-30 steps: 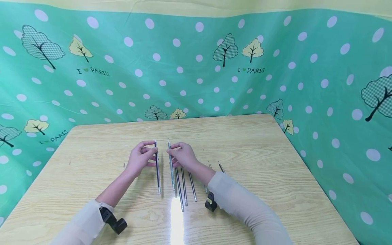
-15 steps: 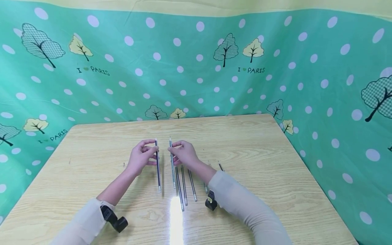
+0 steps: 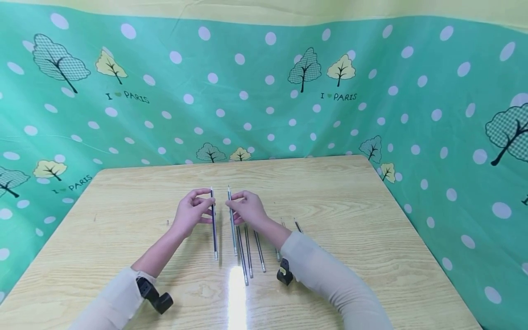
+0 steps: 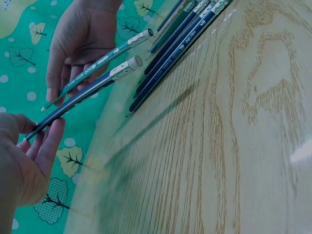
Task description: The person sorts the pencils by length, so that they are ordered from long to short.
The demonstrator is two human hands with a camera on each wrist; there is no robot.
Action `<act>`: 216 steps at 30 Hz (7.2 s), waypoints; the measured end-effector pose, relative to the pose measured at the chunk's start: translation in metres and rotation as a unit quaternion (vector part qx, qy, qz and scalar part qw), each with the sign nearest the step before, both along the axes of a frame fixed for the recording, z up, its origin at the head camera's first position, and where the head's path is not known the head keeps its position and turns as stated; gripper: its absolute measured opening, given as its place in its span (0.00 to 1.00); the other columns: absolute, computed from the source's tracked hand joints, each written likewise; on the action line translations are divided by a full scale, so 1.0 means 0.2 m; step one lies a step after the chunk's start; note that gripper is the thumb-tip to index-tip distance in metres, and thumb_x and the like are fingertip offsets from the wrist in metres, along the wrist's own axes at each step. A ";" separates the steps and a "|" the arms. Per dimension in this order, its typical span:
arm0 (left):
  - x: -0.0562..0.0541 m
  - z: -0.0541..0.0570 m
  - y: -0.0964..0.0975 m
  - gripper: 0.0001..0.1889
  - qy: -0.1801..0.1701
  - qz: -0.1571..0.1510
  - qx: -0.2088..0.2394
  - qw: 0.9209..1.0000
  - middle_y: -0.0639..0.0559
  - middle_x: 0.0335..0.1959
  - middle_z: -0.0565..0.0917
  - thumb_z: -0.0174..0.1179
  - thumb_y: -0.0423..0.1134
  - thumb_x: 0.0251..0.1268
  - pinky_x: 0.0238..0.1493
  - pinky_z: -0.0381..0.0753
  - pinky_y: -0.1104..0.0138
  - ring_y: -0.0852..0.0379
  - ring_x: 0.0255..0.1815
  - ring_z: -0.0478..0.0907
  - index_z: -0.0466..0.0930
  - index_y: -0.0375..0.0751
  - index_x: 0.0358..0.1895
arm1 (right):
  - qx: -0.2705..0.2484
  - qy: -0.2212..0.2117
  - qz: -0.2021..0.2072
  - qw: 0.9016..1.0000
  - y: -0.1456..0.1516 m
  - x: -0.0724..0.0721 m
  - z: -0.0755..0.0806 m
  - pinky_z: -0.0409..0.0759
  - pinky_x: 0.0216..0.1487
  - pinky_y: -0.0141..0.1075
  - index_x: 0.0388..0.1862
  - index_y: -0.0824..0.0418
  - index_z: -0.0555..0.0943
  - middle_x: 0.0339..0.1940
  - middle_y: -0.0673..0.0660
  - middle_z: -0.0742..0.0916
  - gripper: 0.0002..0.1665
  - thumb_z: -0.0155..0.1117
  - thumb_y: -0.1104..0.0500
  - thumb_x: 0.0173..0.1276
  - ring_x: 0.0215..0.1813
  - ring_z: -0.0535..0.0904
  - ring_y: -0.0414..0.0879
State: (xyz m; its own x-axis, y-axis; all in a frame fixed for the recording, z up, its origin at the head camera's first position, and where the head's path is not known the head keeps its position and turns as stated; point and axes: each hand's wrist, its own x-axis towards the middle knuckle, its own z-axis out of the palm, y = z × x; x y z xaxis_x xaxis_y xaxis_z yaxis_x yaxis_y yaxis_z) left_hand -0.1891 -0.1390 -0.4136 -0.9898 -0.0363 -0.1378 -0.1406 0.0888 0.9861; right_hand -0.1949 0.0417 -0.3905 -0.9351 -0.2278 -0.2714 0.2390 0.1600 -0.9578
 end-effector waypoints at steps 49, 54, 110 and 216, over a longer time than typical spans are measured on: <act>-0.21 0.05 -0.14 0.23 0.007 0.011 -0.074 0.997 0.49 0.36 0.75 0.57 0.40 0.64 0.31 0.87 0.61 0.60 0.23 0.80 0.68 0.44 0.62 | 0.003 0.026 -0.009 1.000 0.05 0.01 0.10 0.84 0.24 0.35 0.56 0.65 0.73 0.24 0.53 0.79 0.22 0.63 0.61 0.63 0.20 0.76 0.42; -0.27 0.05 -0.15 0.23 0.004 0.024 -0.078 0.997 0.48 0.38 0.76 0.57 0.40 0.65 0.32 0.87 0.61 0.61 0.23 0.79 0.67 0.44 0.62 | 0.017 0.030 -0.017 0.999 0.06 0.01 0.11 0.85 0.26 0.37 0.55 0.64 0.73 0.26 0.54 0.79 0.21 0.63 0.61 0.64 0.20 0.77 0.43; -0.42 -0.19 -0.30 0.21 -0.032 0.040 -0.243 0.969 0.40 0.43 0.77 0.53 0.43 0.67 0.23 0.84 0.67 0.57 0.22 0.75 0.70 0.41 0.61 | 0.010 0.045 -0.040 0.998 0.09 -0.08 -0.03 0.82 0.20 0.32 0.52 0.58 0.76 0.23 0.51 0.78 0.19 0.65 0.58 0.62 0.18 0.76 0.41; -0.37 -0.22 -0.29 0.19 -0.035 0.023 -0.247 0.968 0.43 0.42 0.74 0.52 0.41 0.67 0.33 0.84 0.70 0.56 0.33 0.75 0.73 0.39 0.58 | 0.032 0.041 -0.058 0.997 -0.13 -0.24 -0.07 0.85 0.23 0.35 0.51 0.59 0.76 0.25 0.53 0.79 0.19 0.66 0.57 0.61 0.16 0.76 0.41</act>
